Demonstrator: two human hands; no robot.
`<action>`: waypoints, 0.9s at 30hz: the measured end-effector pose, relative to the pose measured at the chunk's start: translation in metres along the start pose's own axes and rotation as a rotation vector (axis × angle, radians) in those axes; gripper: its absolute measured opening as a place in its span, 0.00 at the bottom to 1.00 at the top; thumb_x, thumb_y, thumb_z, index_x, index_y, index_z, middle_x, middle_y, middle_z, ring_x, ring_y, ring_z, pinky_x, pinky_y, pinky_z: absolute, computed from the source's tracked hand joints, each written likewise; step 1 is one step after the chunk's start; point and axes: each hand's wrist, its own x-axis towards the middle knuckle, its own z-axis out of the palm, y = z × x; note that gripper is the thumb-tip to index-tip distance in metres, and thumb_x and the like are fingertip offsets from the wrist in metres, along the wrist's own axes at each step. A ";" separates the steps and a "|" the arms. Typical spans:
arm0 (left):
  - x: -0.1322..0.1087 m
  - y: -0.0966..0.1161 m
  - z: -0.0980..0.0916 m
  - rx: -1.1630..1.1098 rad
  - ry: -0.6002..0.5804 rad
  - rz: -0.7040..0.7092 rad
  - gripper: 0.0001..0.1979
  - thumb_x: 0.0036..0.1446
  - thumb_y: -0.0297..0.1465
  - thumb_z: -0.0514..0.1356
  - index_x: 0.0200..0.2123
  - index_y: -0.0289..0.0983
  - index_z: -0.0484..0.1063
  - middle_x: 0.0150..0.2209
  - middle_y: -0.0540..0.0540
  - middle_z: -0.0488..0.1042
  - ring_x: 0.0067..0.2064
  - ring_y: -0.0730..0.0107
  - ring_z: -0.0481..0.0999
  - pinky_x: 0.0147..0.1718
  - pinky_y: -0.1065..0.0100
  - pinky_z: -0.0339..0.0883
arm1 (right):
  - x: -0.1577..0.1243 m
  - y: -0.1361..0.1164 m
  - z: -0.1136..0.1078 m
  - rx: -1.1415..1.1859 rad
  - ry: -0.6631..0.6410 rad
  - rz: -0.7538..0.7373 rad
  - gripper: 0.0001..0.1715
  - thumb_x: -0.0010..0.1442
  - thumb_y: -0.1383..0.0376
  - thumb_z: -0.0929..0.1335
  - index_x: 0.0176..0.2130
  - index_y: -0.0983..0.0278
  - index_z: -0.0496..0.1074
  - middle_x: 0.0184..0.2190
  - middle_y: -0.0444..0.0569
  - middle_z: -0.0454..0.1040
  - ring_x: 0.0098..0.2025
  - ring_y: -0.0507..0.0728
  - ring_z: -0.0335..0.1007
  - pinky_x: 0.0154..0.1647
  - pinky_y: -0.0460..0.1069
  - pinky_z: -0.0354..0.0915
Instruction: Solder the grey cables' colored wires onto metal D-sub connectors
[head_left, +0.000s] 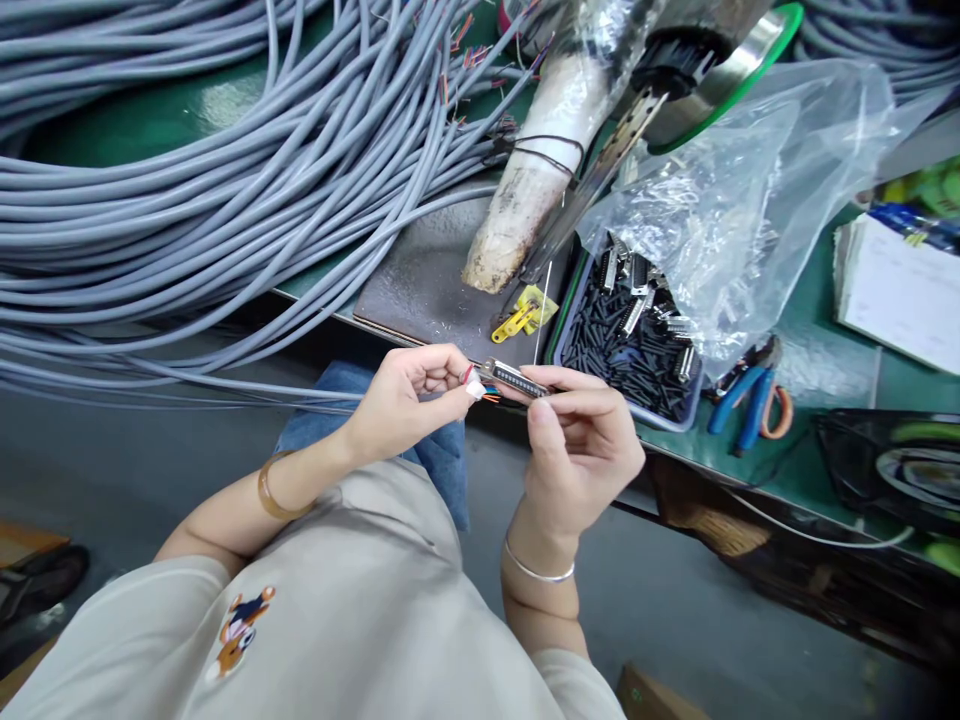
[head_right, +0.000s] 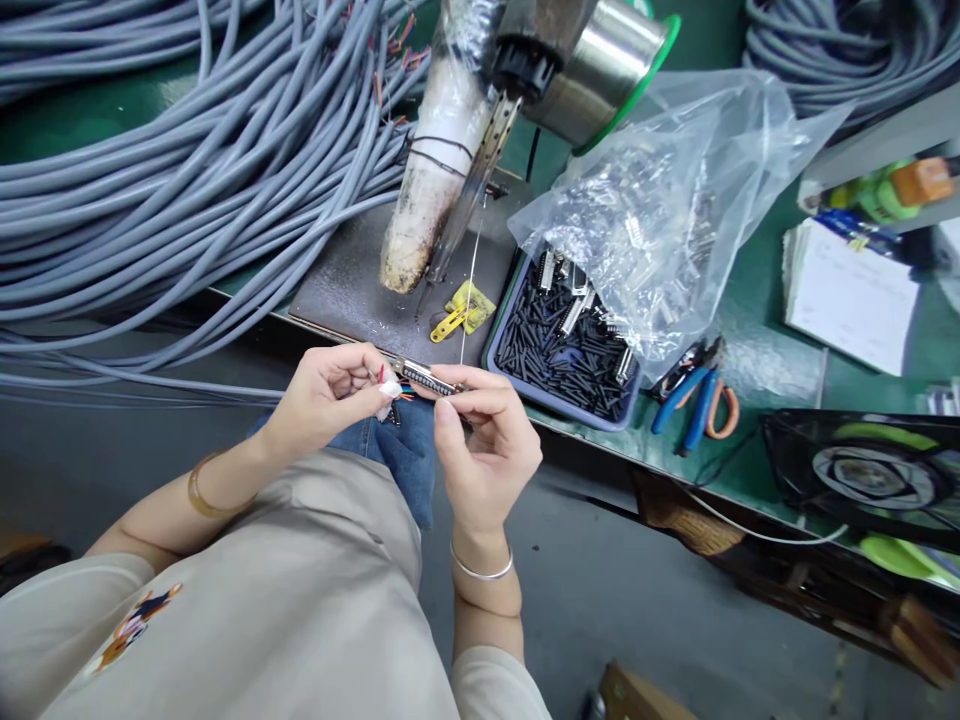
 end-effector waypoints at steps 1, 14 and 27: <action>0.000 0.000 0.000 -0.011 0.006 -0.006 0.13 0.51 0.33 0.71 0.26 0.34 0.70 0.22 0.52 0.70 0.24 0.80 0.67 0.25 0.76 0.63 | -0.001 0.000 0.000 0.004 0.009 0.004 0.05 0.63 0.70 0.72 0.35 0.62 0.73 0.41 0.46 0.82 0.38 0.55 0.83 0.38 0.50 0.82; 0.005 0.002 -0.003 -0.098 0.070 -0.059 0.09 0.49 0.28 0.70 0.26 0.33 0.72 0.23 0.52 0.71 0.23 0.82 0.66 0.22 0.78 0.59 | -0.001 0.016 -0.014 -0.386 0.001 -0.177 0.05 0.62 0.70 0.73 0.39 0.61 0.76 0.47 0.50 0.84 0.48 0.59 0.83 0.44 0.53 0.79; 0.029 -0.001 -0.002 0.104 0.152 0.077 0.06 0.49 0.29 0.66 0.24 0.34 0.73 0.27 0.47 0.73 0.29 0.76 0.69 0.23 0.75 0.58 | 0.018 0.021 0.004 -0.168 -0.027 -0.074 0.08 0.60 0.69 0.73 0.32 0.61 0.71 0.44 0.50 0.84 0.47 0.58 0.83 0.48 0.55 0.80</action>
